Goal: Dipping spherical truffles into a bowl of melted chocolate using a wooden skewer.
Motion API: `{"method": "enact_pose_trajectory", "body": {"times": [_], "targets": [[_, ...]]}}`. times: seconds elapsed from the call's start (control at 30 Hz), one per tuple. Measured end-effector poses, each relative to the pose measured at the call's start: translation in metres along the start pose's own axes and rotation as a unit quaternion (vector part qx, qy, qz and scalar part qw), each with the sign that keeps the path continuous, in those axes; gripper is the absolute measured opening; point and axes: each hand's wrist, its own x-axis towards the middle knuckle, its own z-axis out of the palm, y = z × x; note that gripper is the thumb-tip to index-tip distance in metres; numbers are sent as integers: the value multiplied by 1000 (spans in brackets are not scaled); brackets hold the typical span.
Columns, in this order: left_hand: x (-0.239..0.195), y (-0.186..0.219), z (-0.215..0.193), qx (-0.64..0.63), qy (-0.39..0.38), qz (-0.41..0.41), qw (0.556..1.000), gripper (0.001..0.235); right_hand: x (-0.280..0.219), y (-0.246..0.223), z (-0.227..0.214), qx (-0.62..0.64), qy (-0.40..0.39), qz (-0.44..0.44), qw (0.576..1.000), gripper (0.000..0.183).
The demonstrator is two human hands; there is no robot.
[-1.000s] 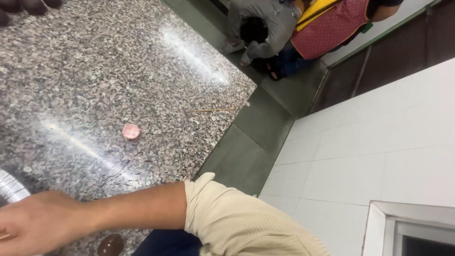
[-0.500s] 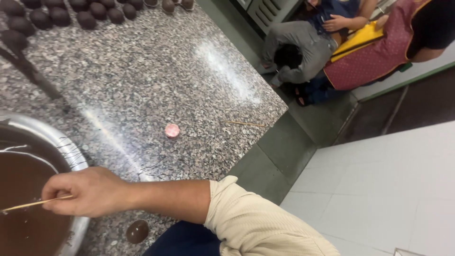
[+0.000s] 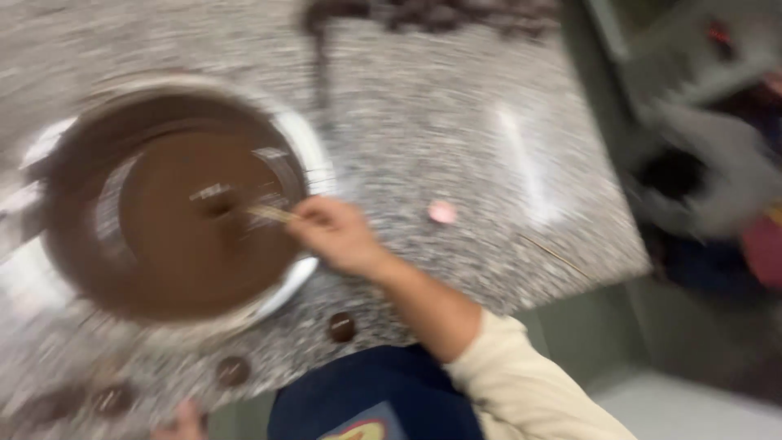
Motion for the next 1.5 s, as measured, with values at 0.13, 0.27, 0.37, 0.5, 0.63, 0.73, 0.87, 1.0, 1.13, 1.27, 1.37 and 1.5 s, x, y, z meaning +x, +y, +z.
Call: {"method": "enact_pose_trajectory", "body": {"times": [0.13, 0.27, 0.37, 0.5, 0.63, 0.73, 0.87, 1.0, 1.13, 1.27, 1.37, 1.5], "targets": [[-6, 85, 53, -7, 116, -38, 993, 80, 0, 8, -3, 3, 24, -14, 1000, 10], [-6, 100, 65, -49, 102, -26, 993, 84, 2, 19, -8, 44, 73, -58, 995, 7], [-6, 99, 68, -91, 104, -18, 990, 85, 2, 10, -11, 35, 66, -59, 995, 6], [-10, 114, 73, -147, 92, 4, 985, 88, -1, 10, -13, 29, 84, -61, 994, 7], [-10, 122, 74, -168, 81, 24, 982, 91, -5, 4, -15, 39, 79, -62, 994, 7], [-13, 134, 75, -173, 73, 39, 981, 92, -7, 5, -17, 31, 81, -63, 994, 7], [-10, 132, 76, -186, 68, 53, 979, 92, -7, 6, -19, 40, 73, -87, 993, 8], [-11, 140, 77, -194, 66, 58, 977, 91, -7, 10, -21, 53, 80, -72, 993, 9], [-14, 145, 77, -199, 60, 63, 976, 90, -9, 8, -21, 45, 85, -69, 993, 10], [-12, 141, 75, -183, 70, 28, 980, 91, -11, 4, -21, 34, 81, -85, 992, 10], [-11, 133, 76, -184, 72, 17, 980, 92, -12, 4, -21, 42, 81, -76, 993, 10], [-11, 138, 77, -200, 67, 41, 977, 92, -11, 7, -23, 28, 75, -83, 993, 10]]}}
